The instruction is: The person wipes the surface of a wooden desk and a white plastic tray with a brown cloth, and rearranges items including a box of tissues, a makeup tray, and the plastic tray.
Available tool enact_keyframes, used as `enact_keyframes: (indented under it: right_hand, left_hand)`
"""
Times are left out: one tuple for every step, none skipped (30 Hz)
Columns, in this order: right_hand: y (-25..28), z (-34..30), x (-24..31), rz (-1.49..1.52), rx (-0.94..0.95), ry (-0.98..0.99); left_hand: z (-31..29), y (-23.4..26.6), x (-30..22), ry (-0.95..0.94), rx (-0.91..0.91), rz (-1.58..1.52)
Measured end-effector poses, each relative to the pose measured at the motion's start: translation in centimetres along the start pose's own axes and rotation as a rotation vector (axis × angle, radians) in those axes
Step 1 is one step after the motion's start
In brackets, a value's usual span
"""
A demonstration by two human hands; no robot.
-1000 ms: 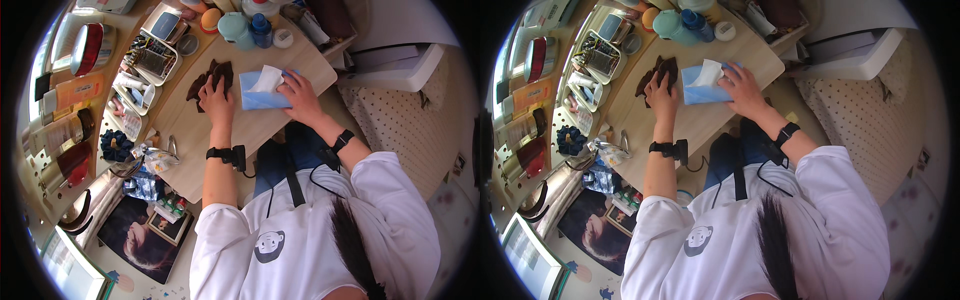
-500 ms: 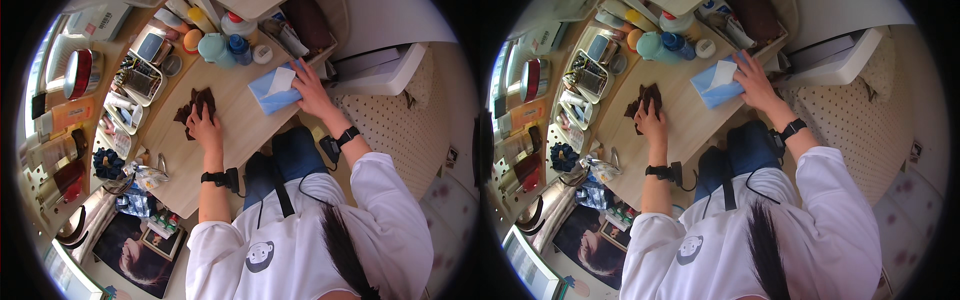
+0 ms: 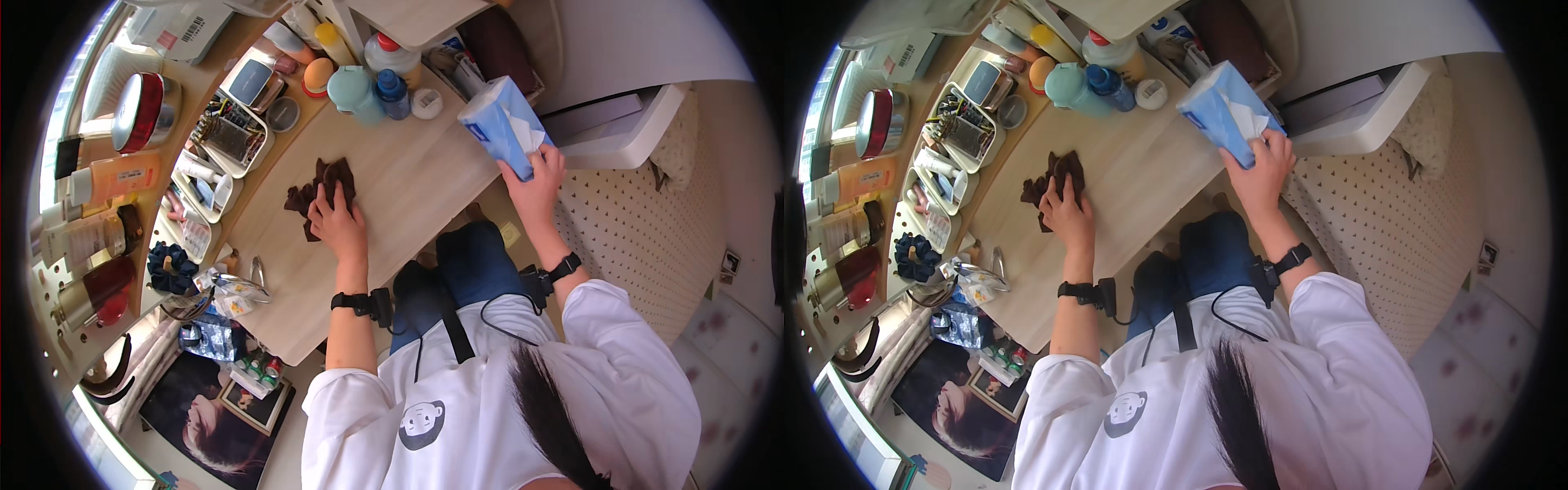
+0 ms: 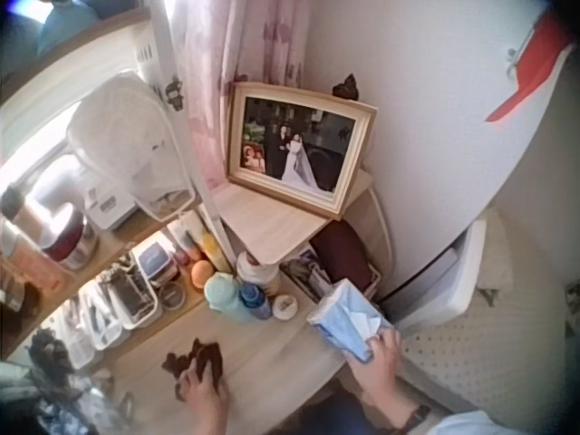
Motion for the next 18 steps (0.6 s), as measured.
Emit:
enact_keyframes:
  right_hand:
    - [-0.5, 1.1, 0.8, -0.064, -0.056, -0.077]
    - [-1.6, 2.3, 1.6, -0.073, -0.095, -0.081]
    - [-2.8, 3.6, 2.1, -0.099, -0.108, -0.116]
    - [-4.3, 4.6, 2.7, -0.120, -0.119, -0.152]
    - [-5.9, 5.3, 3.4, -0.133, -0.084, -0.165]
    - [-7.4, 5.5, 4.4, -0.137, -0.029, -0.139]
    - [-8.8, 5.5, 4.9, -0.138, 0.031, -0.108]
    - [-9.6, 5.6, 4.9, -0.133, 0.034, -0.107]
    - [-10.2, 5.6, 5.5, -0.066, 0.040, -0.005]
    - [-10.7, 5.6, 6.0, 0.001, 0.046, 0.096]
    - [-11.0, 5.9, 5.7, 0.003, 0.047, 0.099]
    - [-11.3, 6.1, 5.4, 0.005, 0.069, 0.126]
    - [-11.5, 6.3, 5.0, 0.008, 0.091, 0.151]
    - [-11.5, 6.7, 4.4, 0.010, 0.095, 0.152]
    - [-11.5, 7.2, 3.9, 0.036, 0.117, 0.170]
    - [-11.4, 7.3, 4.2, 0.063, 0.139, 0.190]
    - [-11.4, 7.2, 4.4, 0.069, 0.144, 0.190]
    - [-10.1, 7.2, 5.2, 0.161, 0.057, 0.209]
  left_hand:
    - [-0.1, 0.2, 0.0, 0.008, -0.011, 0.002]
    - [-0.3, 0.0, 0.1, 0.009, -0.015, -0.002]
    - [-0.1, 0.0, 0.0, 0.007, -0.008, -0.006]
    - [0.0, 0.0, 0.0, 0.007, -0.001, -0.004]
    - [0.0, 0.0, 0.0, 0.005, -0.002, -0.002]
    - [0.1, -0.1, -0.1, -0.002, 0.008, -0.011]
    - [0.1, -0.1, 0.0, -0.003, 0.018, -0.016]
    - [0.0, 0.0, 0.2, 0.000, 0.018, -0.011]
    - [-0.1, 0.1, 0.2, -0.002, 0.030, -0.011]
    - [-0.1, 0.1, 0.1, -0.005, 0.041, -0.012]
    - [-0.1, 0.1, 0.0, -0.002, 0.041, -0.011]
    - [-0.3, 0.0, 0.1, 0.018, 0.039, -0.008]
    - [-0.4, 0.0, 0.0, 0.037, 0.038, -0.003]
    - [-0.6, 0.0, -0.5, 0.041, 0.040, -0.001]
    - [-0.6, 0.3, -1.5, 0.039, 0.054, -0.015]
    - [-0.9, 0.3, -2.3, 0.039, 0.067, -0.031]
    - [-1.4, 0.3, -2.8, 0.044, 0.070, -0.024]
    - [-1.9, 0.3, -3.7, -0.025, 0.077, -0.044]
Point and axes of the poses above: each hand's wrist, its own z-axis towards the middle knuckle, its own y-axis out of the back of the hand, x = y × z, the point moved 6 cm from there along z, towards the middle knuckle, and after that the axes turned 9 degrees about -y, right-handed, at the moved point
